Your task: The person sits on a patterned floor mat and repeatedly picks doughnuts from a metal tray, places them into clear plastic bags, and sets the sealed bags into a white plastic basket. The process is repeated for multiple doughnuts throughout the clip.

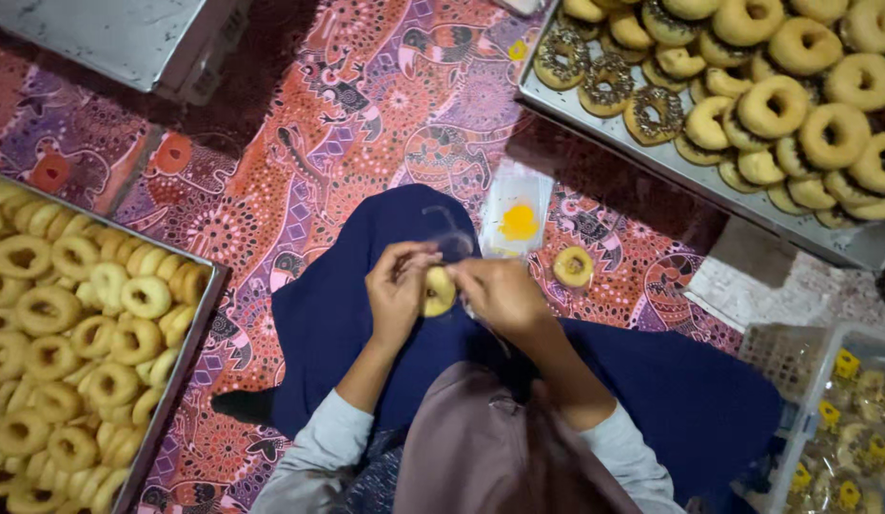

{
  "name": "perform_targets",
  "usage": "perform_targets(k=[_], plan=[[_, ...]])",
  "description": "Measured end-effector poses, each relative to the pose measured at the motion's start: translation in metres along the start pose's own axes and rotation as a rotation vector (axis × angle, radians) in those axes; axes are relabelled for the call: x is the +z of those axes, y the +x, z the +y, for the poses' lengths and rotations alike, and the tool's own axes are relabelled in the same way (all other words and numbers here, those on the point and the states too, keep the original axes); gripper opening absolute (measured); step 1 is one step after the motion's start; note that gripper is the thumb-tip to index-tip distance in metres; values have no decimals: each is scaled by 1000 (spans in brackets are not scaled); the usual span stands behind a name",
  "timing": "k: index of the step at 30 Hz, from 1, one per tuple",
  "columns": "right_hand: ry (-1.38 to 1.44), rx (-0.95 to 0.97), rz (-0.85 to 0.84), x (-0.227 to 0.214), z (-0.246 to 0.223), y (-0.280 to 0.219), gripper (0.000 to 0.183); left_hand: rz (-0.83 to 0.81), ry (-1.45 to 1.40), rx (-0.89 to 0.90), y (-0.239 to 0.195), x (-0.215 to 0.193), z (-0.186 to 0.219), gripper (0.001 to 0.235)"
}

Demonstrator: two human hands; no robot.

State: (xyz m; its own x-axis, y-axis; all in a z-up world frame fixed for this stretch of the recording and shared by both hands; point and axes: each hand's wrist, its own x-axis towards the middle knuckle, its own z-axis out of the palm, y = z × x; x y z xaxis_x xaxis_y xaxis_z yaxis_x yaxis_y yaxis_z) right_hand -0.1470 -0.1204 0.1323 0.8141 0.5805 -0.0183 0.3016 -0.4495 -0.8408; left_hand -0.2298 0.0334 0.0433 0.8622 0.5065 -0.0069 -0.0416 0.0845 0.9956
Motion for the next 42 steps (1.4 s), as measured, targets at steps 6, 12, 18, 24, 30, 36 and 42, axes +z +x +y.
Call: perform_targets(k=[6,12,18,24,30,36,42], plan=[[-29,-186,396,-3,-2,-8,16,4,-232,-163,0,-7,-14,8],[-100,-214,1,0,-6,0,12,-54,-274,-212,10,-4,0,13],[-209,-566,208,-3,-8,7,28,-45,-23,-104,4,10,11,19],[-151,-192,137,-6,27,15,32,-76,324,-14,-6,21,30,18],[81,359,-136,-29,66,14,46,179,5,98,3,35,61,20],[1111,212,-304,64,102,-40,75,190,392,312,-16,15,41,40],[1068,391,-191,95,124,-33,58,-97,-39,-415,-5,-18,-5,42]])
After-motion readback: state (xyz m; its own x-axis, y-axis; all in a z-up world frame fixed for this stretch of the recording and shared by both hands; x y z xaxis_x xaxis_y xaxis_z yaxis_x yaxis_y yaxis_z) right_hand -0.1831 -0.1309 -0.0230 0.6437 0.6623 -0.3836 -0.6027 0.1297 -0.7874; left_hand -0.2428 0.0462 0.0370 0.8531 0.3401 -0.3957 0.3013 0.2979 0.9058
